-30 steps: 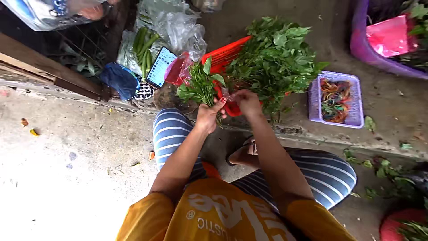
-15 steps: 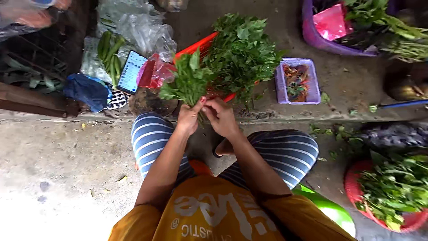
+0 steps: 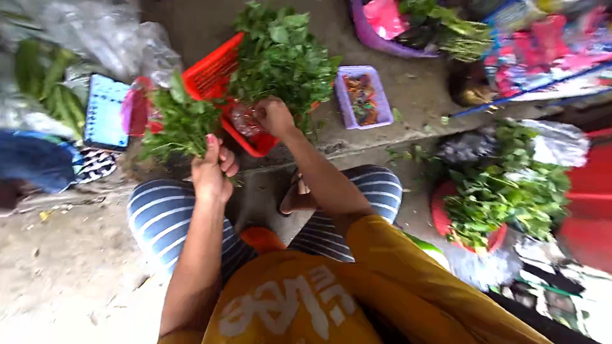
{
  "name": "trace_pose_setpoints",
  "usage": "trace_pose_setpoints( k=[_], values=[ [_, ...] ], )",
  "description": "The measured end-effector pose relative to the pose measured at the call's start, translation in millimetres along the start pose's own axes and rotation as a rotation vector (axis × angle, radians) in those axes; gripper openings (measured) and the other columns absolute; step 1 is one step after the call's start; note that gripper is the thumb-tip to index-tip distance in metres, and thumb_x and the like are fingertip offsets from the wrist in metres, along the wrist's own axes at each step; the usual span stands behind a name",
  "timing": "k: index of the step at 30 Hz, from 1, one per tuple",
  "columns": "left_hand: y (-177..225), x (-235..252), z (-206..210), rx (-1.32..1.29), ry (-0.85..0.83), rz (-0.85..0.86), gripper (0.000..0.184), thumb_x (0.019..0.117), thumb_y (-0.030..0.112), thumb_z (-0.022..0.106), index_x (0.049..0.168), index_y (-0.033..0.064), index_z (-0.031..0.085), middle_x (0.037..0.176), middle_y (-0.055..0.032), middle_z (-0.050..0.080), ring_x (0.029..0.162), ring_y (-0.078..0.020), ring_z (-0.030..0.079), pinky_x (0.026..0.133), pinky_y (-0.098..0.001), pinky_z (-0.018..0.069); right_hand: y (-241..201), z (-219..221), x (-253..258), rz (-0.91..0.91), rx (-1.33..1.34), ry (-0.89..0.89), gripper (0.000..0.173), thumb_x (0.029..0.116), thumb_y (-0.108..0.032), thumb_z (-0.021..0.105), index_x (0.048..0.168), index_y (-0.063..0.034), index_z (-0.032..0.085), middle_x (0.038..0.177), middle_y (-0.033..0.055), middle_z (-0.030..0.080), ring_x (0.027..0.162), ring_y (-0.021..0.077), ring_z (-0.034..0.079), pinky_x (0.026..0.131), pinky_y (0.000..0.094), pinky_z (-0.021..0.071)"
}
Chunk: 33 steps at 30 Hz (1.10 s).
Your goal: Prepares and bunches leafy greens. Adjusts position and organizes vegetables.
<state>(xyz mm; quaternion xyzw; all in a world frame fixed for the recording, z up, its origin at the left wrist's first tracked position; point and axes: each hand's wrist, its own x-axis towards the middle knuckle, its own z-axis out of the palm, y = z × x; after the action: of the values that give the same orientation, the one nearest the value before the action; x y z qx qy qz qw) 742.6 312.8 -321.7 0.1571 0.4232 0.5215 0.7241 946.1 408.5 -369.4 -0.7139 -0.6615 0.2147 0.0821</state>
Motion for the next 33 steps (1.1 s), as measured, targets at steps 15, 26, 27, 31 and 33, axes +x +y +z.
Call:
trace_pose_setpoints(
  k=[15,26,27,31,33],
  values=[
    [-4,-3,12,0.028,-0.091,-0.18,0.012,0.1055,0.01,0.054,0.094,0.0088,0.057,0.068,0.0019,0.051,0.05,-0.004,0.046,0.045,-0.0166,0.042,6,-60,-47,-0.23,0.42,0.318,0.027,0.1029,-0.022,0.06,0.116,0.001,0.067,0.098,0.0113,0.065,0.079,0.0135,0.059,0.075,0.0312,0.0521],
    [-2,-12,9,0.084,-0.132,-0.181,0.011,0.1082,0.016,0.05,0.106,0.0092,0.059,0.083,-0.0028,0.068,0.064,-0.0094,0.065,0.054,-0.022,0.0556,-4,-62,-139,-0.589,0.285,0.419,0.017,0.0997,-0.008,0.062,0.105,0.0057,0.071,0.102,0.0195,0.062,0.088,0.0183,0.065,0.081,0.0304,0.0582],
    [-2,-14,10,0.101,-0.152,-0.199,0.013,0.1092,0.017,0.048,0.106,0.0094,0.059,0.084,-0.0032,0.07,0.065,-0.01,0.067,0.055,-0.023,0.057,-4,-58,-143,-0.626,0.24,0.435,0.016,0.0992,-0.006,0.062,0.104,0.0053,0.072,0.105,0.0215,0.064,0.093,0.0215,0.066,0.086,0.0322,0.0577],
    [-4,-20,9,0.121,-0.286,-0.235,0.015,0.1087,0.012,0.046,0.108,0.0064,0.06,0.093,-0.0073,0.075,0.075,-0.0167,0.074,0.067,-0.0309,0.0634,-2,-40,-150,-0.715,0.166,0.533,0.012,0.098,0.0,0.061,0.099,0.0055,0.072,0.115,0.0254,0.064,0.113,0.0291,0.066,0.1,0.0342,0.0541],
    [-8,-19,8,0.113,-0.341,-0.231,0.01,0.1041,0.001,0.05,0.1,0.0091,0.056,0.098,-0.0075,0.075,0.08,-0.0188,0.075,0.071,-0.0335,0.0639,-2,-32,-151,-0.747,0.187,0.573,0.009,0.0969,0.002,0.062,0.097,0.0046,0.07,0.118,0.0252,0.064,0.124,0.0325,0.062,0.108,0.0394,0.0501]
  ],
)
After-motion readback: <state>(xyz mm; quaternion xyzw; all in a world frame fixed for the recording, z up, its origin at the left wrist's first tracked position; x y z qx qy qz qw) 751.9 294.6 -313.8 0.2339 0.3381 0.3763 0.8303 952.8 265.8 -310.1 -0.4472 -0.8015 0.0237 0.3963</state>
